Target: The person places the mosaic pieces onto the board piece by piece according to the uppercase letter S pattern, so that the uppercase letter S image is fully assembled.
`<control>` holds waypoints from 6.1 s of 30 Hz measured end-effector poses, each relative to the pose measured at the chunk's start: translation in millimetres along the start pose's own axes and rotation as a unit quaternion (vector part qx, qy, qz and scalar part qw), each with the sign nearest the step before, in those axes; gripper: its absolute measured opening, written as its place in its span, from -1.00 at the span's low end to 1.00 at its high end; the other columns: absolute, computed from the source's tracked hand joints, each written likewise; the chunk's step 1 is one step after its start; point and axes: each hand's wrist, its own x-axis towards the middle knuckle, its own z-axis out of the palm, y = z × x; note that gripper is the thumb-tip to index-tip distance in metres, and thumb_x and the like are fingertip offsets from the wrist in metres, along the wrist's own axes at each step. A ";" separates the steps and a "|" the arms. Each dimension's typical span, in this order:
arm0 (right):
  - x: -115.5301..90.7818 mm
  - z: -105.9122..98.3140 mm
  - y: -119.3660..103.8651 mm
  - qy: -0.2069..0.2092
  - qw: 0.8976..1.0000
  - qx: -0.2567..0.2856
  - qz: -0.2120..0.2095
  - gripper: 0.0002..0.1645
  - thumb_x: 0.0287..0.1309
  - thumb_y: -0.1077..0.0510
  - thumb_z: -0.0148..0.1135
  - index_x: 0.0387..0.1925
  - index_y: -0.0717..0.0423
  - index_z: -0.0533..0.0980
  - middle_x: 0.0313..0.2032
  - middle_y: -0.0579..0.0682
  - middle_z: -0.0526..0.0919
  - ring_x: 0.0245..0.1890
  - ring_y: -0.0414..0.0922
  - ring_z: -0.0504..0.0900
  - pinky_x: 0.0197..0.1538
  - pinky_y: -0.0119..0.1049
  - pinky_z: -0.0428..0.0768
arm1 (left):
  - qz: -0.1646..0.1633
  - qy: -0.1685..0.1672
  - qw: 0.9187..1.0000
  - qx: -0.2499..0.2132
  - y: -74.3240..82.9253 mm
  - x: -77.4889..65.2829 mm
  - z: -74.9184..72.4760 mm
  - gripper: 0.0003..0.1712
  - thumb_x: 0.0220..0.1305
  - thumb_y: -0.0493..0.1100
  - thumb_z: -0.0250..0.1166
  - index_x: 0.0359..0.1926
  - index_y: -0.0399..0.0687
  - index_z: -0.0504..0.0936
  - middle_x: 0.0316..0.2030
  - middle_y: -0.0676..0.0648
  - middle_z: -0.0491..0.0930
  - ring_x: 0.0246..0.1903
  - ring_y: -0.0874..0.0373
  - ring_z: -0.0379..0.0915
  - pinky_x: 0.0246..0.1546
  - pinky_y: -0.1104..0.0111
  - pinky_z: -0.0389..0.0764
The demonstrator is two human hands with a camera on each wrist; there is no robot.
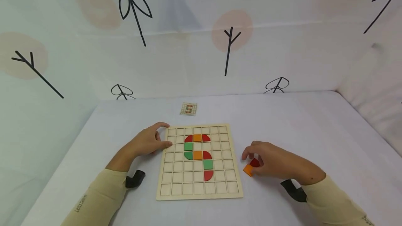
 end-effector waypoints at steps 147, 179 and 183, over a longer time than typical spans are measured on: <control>52.1 61.1 -98.9 0.105 0.987 -0.048 -0.110 -0.66 0.13 -0.03 0.47 -0.06 -0.06 0.69 -0.24 -0.32 0.64 -0.34 -0.32 0.48 -0.20 -0.43 0.51 | 0.029 -0.006 0.999 -0.016 -5.9 2.1 -0.7 -0.16 0.14 0.18 0.47 0.39 0.22 0.34 -0.52 -0.03 0.55 -0.65 0.13 0.42 -0.51 0.33 0.34; 54.7 66.6 -98.4 0.079 0.989 -0.090 -0.084 -0.74 0.09 0.00 0.50 -0.15 -0.12 0.70 -0.14 -0.25 0.68 -0.15 -0.28 0.58 0.02 -0.21 0.64 | 0.020 -0.007 1.000 -0.016 -4.7 2.2 -1.4 -0.14 0.14 0.18 0.47 0.41 0.23 0.32 -0.48 -0.03 0.55 -0.62 0.14 0.43 -0.49 0.32 0.35; 54.0 66.9 -97.8 0.082 0.988 -0.098 -0.092 -0.74 0.07 0.03 0.51 -0.16 -0.12 0.70 -0.16 -0.24 0.67 -0.17 -0.28 0.58 -0.01 -0.22 0.63 | 0.019 -0.008 1.000 -0.019 -4.2 1.4 -1.6 -0.14 0.14 0.18 0.47 0.41 0.23 0.32 -0.48 -0.04 0.54 -0.63 0.13 0.43 -0.50 0.32 0.34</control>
